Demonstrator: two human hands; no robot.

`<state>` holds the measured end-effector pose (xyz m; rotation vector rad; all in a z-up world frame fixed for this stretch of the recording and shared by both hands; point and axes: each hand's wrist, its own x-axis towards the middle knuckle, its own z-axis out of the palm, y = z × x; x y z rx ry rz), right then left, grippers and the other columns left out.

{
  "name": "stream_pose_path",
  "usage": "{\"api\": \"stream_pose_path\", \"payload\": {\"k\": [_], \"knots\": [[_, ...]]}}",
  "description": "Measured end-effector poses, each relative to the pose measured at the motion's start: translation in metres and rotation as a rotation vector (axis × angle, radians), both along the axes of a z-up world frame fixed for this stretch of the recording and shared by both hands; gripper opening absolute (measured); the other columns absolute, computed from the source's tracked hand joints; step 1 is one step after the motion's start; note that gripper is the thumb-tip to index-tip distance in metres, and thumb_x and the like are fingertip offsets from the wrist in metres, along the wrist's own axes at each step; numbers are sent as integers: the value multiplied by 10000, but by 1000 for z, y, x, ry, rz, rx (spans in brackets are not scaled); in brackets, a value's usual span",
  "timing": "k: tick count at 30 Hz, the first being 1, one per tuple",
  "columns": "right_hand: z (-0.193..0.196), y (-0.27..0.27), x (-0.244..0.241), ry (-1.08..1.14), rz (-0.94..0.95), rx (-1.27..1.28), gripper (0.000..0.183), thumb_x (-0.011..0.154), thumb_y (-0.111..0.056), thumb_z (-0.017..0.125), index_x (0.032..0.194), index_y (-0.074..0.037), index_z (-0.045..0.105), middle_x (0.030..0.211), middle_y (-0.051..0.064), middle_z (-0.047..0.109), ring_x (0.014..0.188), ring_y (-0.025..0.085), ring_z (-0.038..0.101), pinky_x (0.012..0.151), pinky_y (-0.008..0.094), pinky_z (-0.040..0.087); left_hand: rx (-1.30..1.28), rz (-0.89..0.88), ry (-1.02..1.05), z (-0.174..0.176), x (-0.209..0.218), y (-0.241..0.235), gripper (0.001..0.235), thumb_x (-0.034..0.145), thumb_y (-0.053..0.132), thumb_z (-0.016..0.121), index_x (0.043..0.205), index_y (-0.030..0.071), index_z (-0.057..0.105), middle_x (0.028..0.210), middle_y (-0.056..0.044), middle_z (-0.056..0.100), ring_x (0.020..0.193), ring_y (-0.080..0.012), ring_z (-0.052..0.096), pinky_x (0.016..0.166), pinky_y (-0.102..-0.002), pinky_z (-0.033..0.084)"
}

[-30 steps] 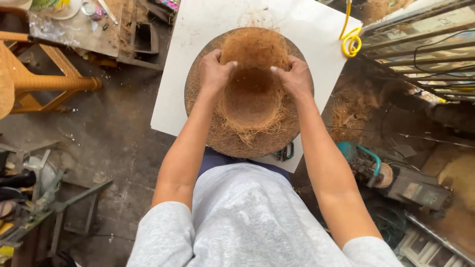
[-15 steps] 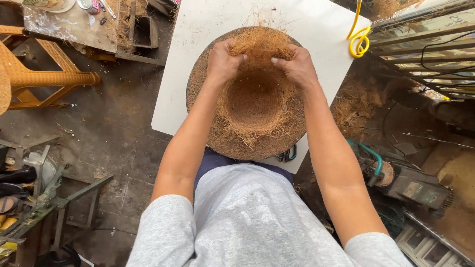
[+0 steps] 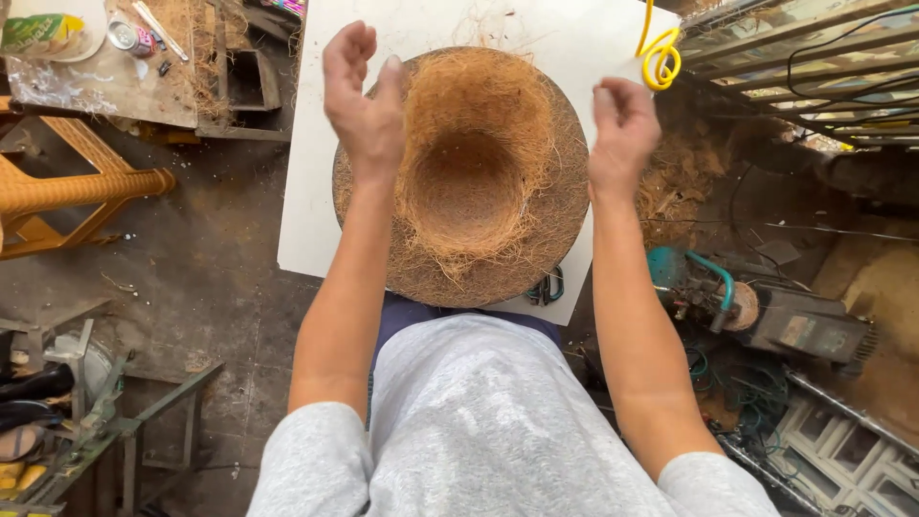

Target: The person shapes the interior of a coconut fiber hat by hand, then uses a green bottle to smooth the inner surface. They apply a white coating with a spray gun, dry the hat with a hair dryer, and finally adjust the brim by hand.

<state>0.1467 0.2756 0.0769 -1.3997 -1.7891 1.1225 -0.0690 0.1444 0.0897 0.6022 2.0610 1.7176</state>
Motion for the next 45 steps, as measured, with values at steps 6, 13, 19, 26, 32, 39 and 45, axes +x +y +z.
{"api": "stream_pose_path", "payload": {"k": [6,13,19,26,32,39,45], "knots": [[57,-82,-11,943,255,-599,578,1040,-516,415,1372,-49,492,1355,102,581,1292,207,545,1146,335,423,233,-313,-96,48,119,-1,453,1078,271,565,1491,139,431,1549,-92,471,1463,-263,489,1245,-412,461],[85,-57,12,1188,-36,-671,741,920,-678,291,1553,-294,311,1625,74,311,1410,353,347,1206,511,259,20,-883,117,66,212,-17,775,1024,616,312,1629,200,62,1727,-74,56,1641,-271,35,1331,-555,61],[119,-74,22,1105,-139,-726,866,825,-618,428,1529,-114,398,1580,114,450,1431,304,484,1142,465,463,245,-742,315,69,209,2,824,1045,701,243,1655,247,-73,1741,-115,-111,1679,-272,-47,1440,-534,0],[121,-76,50,1117,-80,-788,831,858,-604,418,1541,-131,389,1563,98,476,1439,288,475,1173,481,437,-244,-873,844,108,189,32,908,825,812,436,1552,274,367,1651,60,262,1536,-162,60,1329,-434,-62],[114,-53,72,1092,450,-534,636,1061,-591,249,1414,-174,576,1553,132,434,1513,254,355,1277,456,282,264,-552,260,54,143,38,563,1101,491,356,1545,145,372,1640,-82,334,1584,-257,263,1350,-490,188],[157,119,123,751,-48,117,427,968,-418,526,918,-38,714,1041,137,703,892,203,671,784,318,541,130,-667,237,65,148,3,379,998,142,604,1361,53,541,1327,-137,627,1212,-275,634,1017,-382,521],[156,191,134,512,66,340,322,1041,-262,599,847,-22,691,887,119,688,799,192,664,772,342,552,-31,-590,24,33,152,-23,340,906,163,691,1239,94,680,1082,-119,734,1028,-294,713,914,-423,545]]}}
